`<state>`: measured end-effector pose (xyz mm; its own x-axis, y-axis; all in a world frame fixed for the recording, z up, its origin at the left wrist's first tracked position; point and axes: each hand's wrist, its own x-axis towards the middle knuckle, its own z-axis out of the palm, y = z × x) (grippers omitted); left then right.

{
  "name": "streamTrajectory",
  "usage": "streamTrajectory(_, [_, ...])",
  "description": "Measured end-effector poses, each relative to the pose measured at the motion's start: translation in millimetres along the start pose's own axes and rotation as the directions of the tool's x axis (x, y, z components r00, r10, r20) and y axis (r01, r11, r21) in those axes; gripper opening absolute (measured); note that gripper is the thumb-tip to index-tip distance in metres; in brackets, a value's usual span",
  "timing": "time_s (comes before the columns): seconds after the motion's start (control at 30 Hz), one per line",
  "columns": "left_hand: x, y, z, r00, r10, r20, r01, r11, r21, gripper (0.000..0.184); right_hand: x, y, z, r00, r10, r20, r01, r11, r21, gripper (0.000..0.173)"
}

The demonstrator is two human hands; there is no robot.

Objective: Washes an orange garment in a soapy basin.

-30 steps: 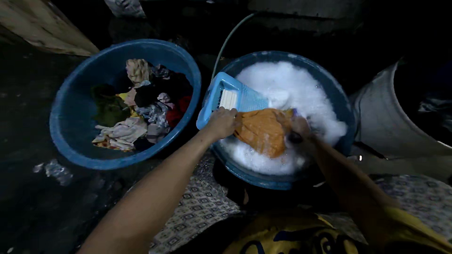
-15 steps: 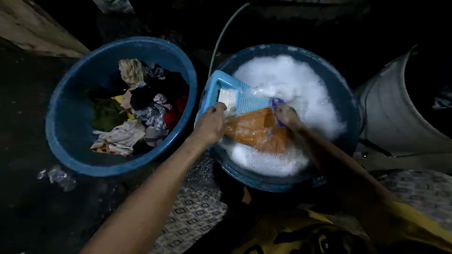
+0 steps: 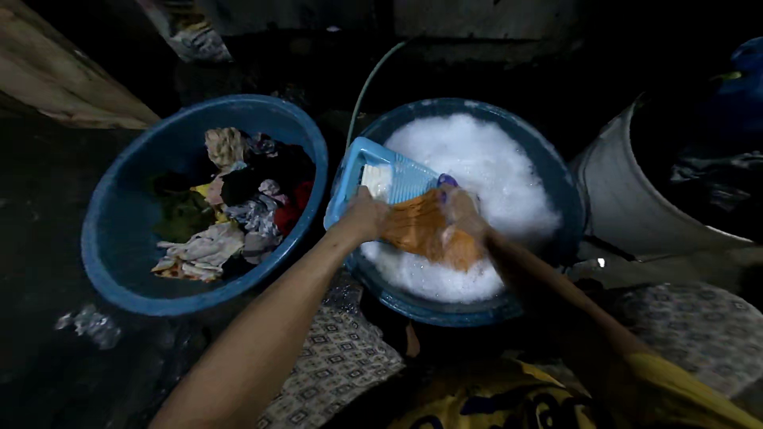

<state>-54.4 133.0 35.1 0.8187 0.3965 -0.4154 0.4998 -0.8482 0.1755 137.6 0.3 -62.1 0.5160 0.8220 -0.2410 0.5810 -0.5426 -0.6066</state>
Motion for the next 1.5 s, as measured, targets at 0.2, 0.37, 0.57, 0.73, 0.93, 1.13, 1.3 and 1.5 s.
streamTrajectory(0.2, [-9,31,-5,0.923,0.363,-0.126,-0.385,0.873,-0.301,0.018,-52,12,-39,0.996,-0.082,-0.018,0.064,0.601,0.797,0.017])
streamTrajectory(0.37, [-27,50,3,0.937,0.350,0.011,-0.347,0.932,-0.105,0.028,-80,-19,-161,0.925,-0.132,-0.356,0.379,0.371,0.848,0.025])
streamTrajectory(0.57, [-39,7,-30,0.970,0.105,-0.218,-0.114,0.993,-0.032,0.031,-16,-45,-137,0.919,-0.220,-0.328,0.291,0.938,0.186,0.014])
streamTrajectory(0.73, [-34,-40,-7,0.967,-0.152,-0.202,0.110,0.972,-0.207,0.041,-12,-66,-28,0.924,-0.327,-0.198,0.373,0.882,0.287,0.034])
streamTrajectory(0.93, [-42,-58,0,0.952,-0.207,-0.226,0.100,0.908,-0.407,0.080,-22,-91,39,0.880,-0.474,-0.034,0.470,0.859,0.203,0.021])
streamTrajectory(1.13, [-31,-37,-15,0.971,-0.234,-0.042,0.218,0.946,-0.241,0.065,12,13,-6,0.997,-0.043,0.066,0.040,0.998,0.053,0.030])
streamTrajectory(1.3, [-32,-38,-25,0.967,-0.254,-0.015,0.242,0.938,-0.247,0.075,-39,-109,32,0.925,-0.374,0.067,0.342,0.896,0.282,0.019])
streamTrajectory(1.5, [-37,-52,-23,0.982,-0.183,0.042,0.188,0.957,-0.221,0.049,2,33,-9,0.997,0.011,0.072,-0.013,1.000,0.025,0.033])
